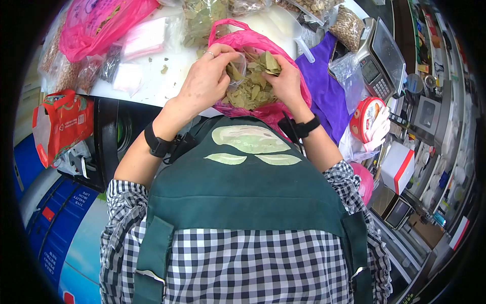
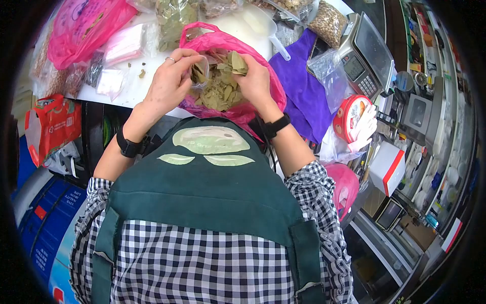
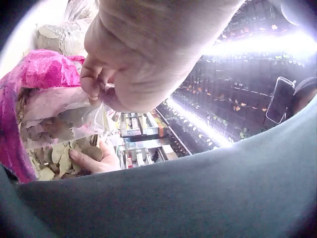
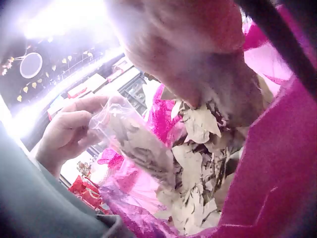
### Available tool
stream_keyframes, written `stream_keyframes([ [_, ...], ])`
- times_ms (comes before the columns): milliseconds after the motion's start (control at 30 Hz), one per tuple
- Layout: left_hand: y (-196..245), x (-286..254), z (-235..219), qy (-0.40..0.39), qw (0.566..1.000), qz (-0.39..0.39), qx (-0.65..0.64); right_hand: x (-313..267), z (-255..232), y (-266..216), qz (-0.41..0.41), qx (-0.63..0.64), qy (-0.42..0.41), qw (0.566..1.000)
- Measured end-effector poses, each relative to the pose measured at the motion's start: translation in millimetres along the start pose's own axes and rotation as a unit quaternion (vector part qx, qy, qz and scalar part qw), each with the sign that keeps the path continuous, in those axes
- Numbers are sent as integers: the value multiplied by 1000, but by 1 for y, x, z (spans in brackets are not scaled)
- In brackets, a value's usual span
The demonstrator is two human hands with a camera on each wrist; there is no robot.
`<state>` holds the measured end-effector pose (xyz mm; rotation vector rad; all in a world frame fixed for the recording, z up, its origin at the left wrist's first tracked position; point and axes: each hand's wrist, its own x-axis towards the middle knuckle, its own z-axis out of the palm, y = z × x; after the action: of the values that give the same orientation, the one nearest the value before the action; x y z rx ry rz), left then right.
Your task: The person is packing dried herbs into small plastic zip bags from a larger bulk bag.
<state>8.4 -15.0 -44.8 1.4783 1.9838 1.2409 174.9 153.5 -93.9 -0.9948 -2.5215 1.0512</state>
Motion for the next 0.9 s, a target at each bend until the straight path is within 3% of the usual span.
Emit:
stream_keyframes([
  [100,0,10,-2,10,999,26,35,-7,-4,-1,20,49,6,999],
  [200,0,11,2,-19,999,16,34,-8,-2,5,-30,-4,19,999],
  [333,-7,8,6,1,998,48,52,-12,-3,3,-81,-84,22,993],
  [500,-8,6,9,-20,999,23,10,-14,-8,5,1,25,16,1000],
  [600,-9,5,14,-18,999,29,-6,-13,-13,3,3,-32,0,999],
  [733,-11,5,19,-9,999,42,-7,-17,-23,-9,18,1,2,1000],
  [800,-10,6,20,-11,999,24,-23,-20,-38,-25,22,97,16,995],
  [900,-8,7,21,-15,999,19,-27,-22,-51,-34,44,144,-1,989],
])
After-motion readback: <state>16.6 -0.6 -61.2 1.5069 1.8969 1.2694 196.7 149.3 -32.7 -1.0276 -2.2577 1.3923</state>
